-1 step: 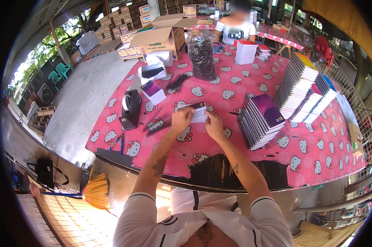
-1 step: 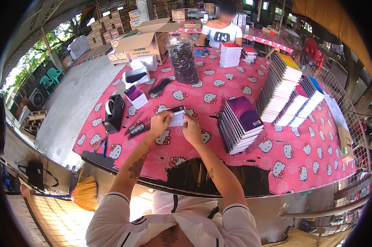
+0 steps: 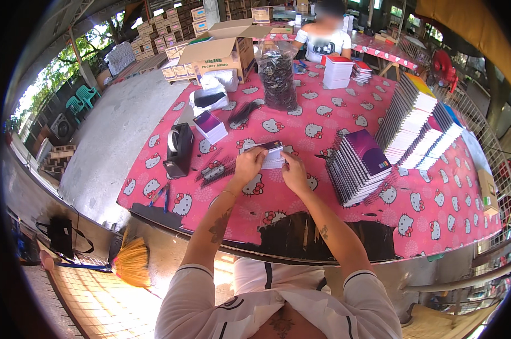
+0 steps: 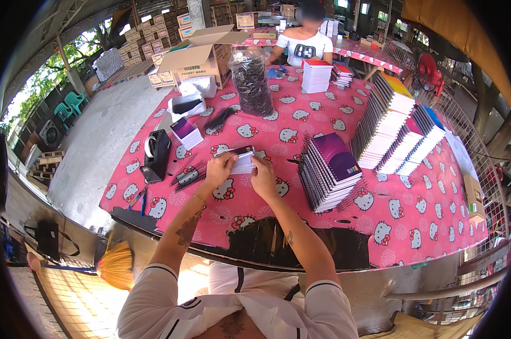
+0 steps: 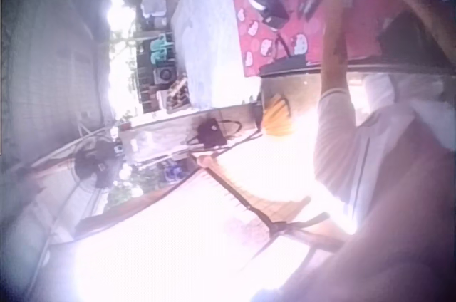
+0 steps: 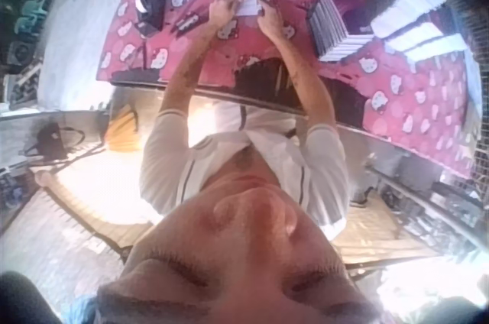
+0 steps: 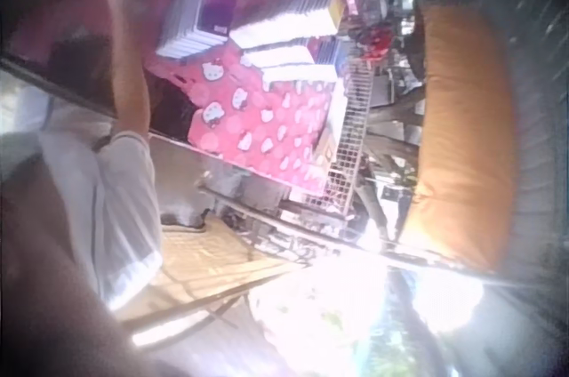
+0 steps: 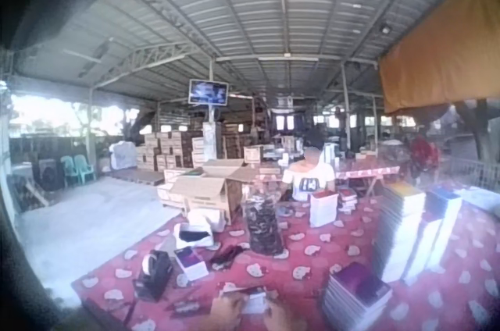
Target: The person aligns the inner pages of purple booklets with their covers and uses a stapler to bind them before placing the finished booklets onto a stack.
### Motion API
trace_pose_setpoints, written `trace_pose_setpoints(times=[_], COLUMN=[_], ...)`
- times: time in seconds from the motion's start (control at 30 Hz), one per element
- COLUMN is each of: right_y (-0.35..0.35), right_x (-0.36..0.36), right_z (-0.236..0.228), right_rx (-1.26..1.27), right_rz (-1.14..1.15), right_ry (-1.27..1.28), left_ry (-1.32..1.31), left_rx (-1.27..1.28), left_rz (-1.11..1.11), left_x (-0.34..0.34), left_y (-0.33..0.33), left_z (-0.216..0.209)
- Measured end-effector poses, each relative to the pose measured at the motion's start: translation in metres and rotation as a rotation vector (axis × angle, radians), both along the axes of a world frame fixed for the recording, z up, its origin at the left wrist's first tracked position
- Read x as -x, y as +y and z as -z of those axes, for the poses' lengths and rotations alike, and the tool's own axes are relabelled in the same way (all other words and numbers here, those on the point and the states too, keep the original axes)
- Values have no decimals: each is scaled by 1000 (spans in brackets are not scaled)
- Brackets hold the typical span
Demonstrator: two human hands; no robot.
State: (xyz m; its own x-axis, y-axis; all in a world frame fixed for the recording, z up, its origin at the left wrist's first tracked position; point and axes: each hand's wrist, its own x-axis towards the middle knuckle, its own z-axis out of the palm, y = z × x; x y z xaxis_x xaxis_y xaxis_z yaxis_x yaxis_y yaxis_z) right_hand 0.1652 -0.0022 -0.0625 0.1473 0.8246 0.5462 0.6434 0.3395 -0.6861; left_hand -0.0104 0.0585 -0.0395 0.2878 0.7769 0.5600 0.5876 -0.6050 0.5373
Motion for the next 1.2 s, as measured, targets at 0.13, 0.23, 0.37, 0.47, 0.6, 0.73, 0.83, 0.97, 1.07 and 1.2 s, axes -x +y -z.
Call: trace_pose_setpoints(times=[0.13, 0.23, 0.37, 0.47, 0.6, 0.73, 0.83, 0.97, 1.07, 1.2], right_y=[-2, -2, 5, 9, 17, 22, 19, 17, 17, 14], right_x=[1, 2, 7, 5, -6, -3, 9, -2, 2, 0], right_z=[-11, -20, -26, -33, -27, -33, -33, -9, -7, -6], right_rx=[34, 127, 71, 54, 17, 68, 48, 313, 239, 305], right_rz=[-5, 7, -48, -110, -189, -249, -453, -314, -364, 99], right_ry=[-105, -66, 313, 365, 463, 844, 1151, 1074, 1171, 201], left_ry=[2, 29, 214, 372, 329, 278, 294, 199, 239, 211], left_rx=[15, -21, -154, -192, -162, -210, -77, -124, -72, -86], left_rz=[-15, -2, 18, 28, 71, 31, -58, -55, -77, -51], left_x=[2, 3, -10, -11, -17, -24, -14, -24, -15, -16], left_y=[-2, -7, -20, -12, -4, -8, 2, 9, 16, 12], left_z=[2, -1, -12, -19, -26, -17, -16, -20, -14, -13])
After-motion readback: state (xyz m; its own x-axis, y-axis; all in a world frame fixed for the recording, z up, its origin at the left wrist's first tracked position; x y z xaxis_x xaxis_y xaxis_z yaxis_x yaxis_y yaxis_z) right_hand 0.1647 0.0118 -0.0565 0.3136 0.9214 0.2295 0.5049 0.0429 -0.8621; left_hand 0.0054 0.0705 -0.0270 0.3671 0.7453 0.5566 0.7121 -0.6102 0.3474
